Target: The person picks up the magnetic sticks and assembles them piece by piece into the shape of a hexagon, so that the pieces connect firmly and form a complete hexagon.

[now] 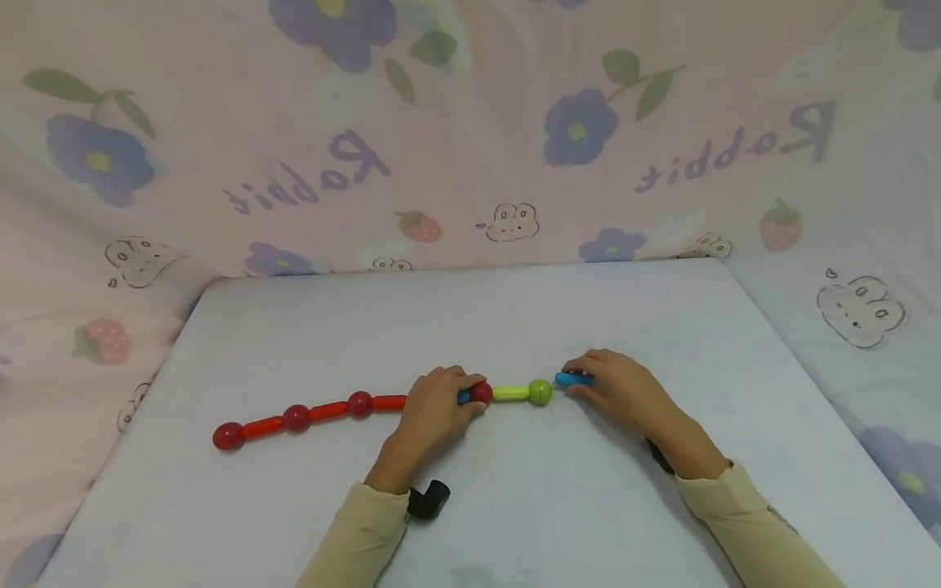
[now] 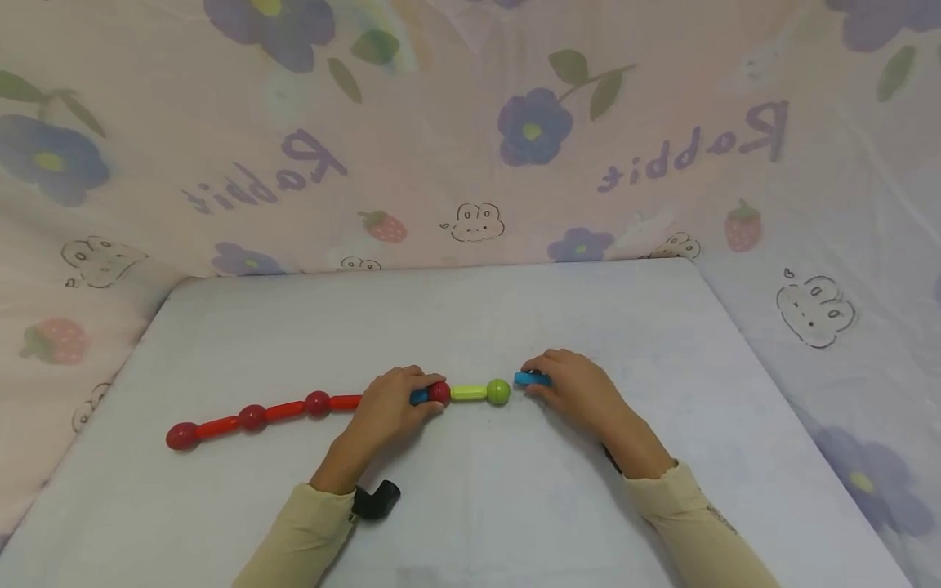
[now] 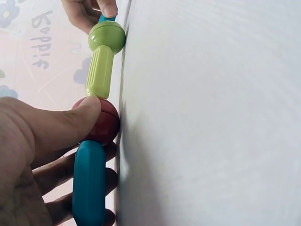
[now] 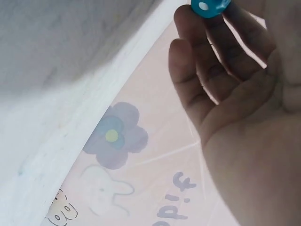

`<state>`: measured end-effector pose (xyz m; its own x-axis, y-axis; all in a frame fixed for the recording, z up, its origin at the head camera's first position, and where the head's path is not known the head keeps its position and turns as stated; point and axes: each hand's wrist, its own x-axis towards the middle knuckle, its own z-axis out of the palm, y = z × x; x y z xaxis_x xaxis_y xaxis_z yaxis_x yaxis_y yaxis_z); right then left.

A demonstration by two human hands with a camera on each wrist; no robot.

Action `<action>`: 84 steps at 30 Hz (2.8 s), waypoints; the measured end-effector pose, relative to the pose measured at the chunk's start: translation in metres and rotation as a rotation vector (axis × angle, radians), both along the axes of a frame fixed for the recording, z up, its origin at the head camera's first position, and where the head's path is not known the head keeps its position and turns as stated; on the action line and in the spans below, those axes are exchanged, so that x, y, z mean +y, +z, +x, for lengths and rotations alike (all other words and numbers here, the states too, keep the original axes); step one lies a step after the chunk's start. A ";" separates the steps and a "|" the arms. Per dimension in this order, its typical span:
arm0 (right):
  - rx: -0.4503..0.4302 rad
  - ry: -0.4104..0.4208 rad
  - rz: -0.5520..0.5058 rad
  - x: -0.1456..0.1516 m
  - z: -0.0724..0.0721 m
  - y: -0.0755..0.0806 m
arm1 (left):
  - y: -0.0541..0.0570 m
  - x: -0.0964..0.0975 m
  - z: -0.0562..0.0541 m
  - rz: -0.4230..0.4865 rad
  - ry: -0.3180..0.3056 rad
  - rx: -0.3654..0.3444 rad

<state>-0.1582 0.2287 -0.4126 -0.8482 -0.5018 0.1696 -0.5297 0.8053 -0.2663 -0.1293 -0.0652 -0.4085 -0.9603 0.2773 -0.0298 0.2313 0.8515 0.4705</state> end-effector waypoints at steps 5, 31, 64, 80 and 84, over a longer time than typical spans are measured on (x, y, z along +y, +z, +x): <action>0.042 0.048 0.023 -0.005 0.003 0.001 | 0.002 -0.001 0.000 -0.004 0.008 0.000; -0.043 0.069 0.033 -0.012 0.010 0.001 | 0.004 0.001 0.003 -0.001 0.006 0.009; -0.169 0.213 -0.036 -0.026 0.018 0.003 | 0.005 -0.006 0.000 0.073 -0.053 -0.051; -0.177 0.154 0.008 -0.027 0.018 0.007 | 0.005 -0.019 -0.009 0.014 0.052 0.037; -0.172 0.150 0.012 -0.028 0.018 0.007 | 0.013 -0.030 -0.009 -0.039 0.056 0.024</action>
<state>-0.1400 0.2009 -0.4051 -0.7801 -0.6253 0.0217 -0.5909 0.7249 -0.3541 -0.1381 -0.0954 -0.3959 -0.9749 0.2222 -0.0165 0.1934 0.8810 0.4318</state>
